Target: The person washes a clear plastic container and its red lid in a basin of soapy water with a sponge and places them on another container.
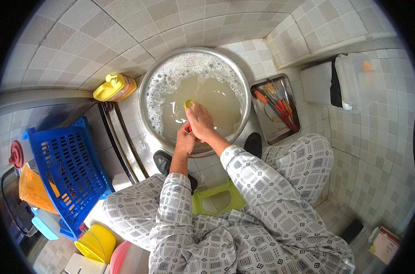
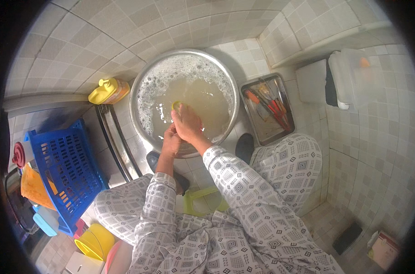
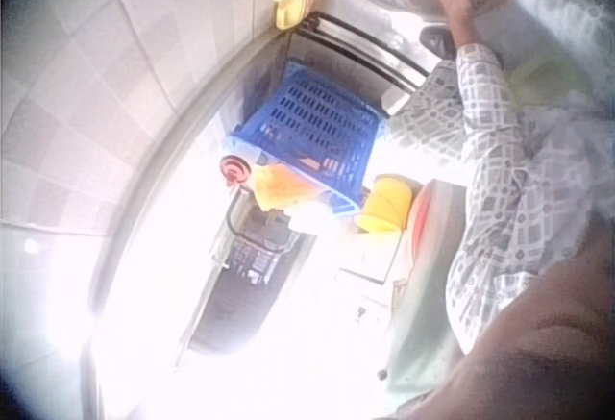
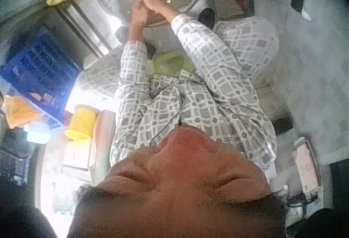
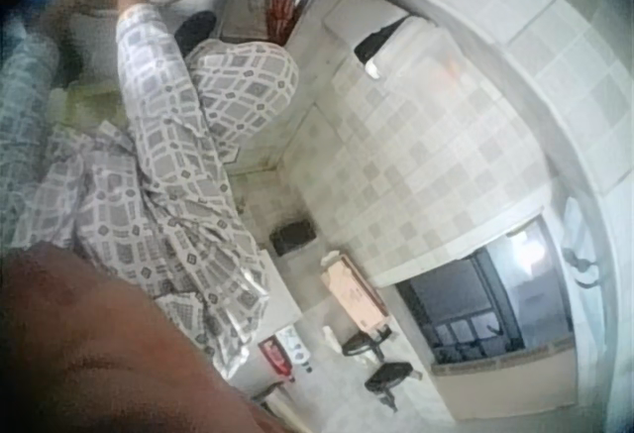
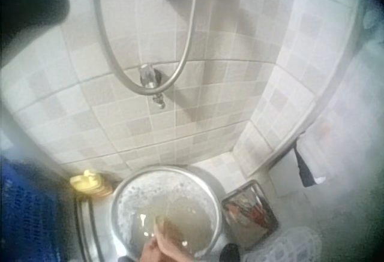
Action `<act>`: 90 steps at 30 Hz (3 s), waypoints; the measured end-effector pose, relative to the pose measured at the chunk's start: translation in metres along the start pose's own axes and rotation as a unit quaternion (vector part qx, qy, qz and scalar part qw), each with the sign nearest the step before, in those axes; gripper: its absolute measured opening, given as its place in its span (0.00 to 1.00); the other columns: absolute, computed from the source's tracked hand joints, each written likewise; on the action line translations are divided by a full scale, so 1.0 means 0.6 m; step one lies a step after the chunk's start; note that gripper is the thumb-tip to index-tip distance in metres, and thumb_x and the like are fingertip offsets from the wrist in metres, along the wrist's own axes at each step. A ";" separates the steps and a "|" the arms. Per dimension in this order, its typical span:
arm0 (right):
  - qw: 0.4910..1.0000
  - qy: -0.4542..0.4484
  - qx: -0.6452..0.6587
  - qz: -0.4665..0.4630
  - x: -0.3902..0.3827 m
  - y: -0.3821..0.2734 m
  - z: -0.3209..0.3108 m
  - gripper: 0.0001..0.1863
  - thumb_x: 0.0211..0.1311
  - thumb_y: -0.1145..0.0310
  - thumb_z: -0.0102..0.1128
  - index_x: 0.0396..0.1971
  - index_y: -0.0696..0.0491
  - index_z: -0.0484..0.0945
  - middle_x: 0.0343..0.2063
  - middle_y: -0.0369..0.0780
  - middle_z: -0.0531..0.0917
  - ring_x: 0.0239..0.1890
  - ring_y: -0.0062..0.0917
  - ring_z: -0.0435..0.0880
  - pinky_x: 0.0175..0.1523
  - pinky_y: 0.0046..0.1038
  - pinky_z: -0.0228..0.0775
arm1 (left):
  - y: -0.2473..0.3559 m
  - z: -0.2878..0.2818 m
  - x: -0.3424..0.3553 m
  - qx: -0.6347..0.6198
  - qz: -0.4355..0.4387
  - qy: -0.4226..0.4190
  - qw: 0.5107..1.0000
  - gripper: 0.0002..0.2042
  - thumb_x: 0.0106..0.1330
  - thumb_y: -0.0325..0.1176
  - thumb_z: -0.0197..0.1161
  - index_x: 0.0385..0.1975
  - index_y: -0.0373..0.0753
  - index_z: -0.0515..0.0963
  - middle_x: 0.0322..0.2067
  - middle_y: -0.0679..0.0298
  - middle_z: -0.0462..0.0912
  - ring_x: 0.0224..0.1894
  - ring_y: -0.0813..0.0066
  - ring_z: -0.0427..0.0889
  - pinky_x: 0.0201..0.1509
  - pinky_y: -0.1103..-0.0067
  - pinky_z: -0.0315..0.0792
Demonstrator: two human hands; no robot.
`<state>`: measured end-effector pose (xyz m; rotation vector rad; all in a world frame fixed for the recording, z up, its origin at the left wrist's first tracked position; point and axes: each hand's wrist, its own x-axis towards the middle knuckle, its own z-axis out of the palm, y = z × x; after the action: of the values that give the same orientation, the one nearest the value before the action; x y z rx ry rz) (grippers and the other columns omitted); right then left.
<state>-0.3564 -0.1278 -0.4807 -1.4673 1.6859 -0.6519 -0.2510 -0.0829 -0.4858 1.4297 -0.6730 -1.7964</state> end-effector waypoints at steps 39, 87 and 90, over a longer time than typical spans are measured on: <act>0.973 -0.154 -0.069 -0.157 -0.042 -0.042 -0.029 0.44 0.73 0.41 0.45 0.71 0.67 0.58 0.66 0.60 0.66 0.68 0.54 0.65 0.73 0.47 0.54 | 0.060 -0.003 0.003 -0.391 0.027 -0.002 0.920 0.31 0.76 0.59 0.51 0.65 0.39 0.69 0.63 0.57 0.74 0.64 0.58 0.74 0.71 0.61 0.67; 0.936 -0.157 0.307 0.071 -0.026 -0.059 -0.014 0.33 0.76 0.42 0.44 0.38 0.61 0.83 0.34 0.49 0.86 0.38 0.35 0.85 0.46 0.38 0.72 | 0.022 -0.011 0.007 -0.406 -0.099 -0.006 0.909 0.35 0.65 0.70 0.56 0.58 0.46 0.77 0.56 0.61 0.82 0.58 0.59 0.79 0.65 0.59 0.71; 0.923 -0.249 0.276 0.098 -0.034 -0.062 -0.017 0.32 0.79 0.44 0.43 0.43 0.61 0.84 0.37 0.38 0.86 0.40 0.21 0.82 0.48 0.29 0.73 | 0.038 -0.018 0.009 -0.366 0.008 0.052 0.929 0.33 0.65 0.64 0.59 0.59 0.43 0.75 0.50 0.56 0.85 0.52 0.57 0.83 0.61 0.61 0.75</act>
<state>-0.3432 -0.1167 -0.4405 -0.9400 1.1098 -0.5270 -0.2361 -0.1004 -0.4743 0.9811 0.0645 -1.6796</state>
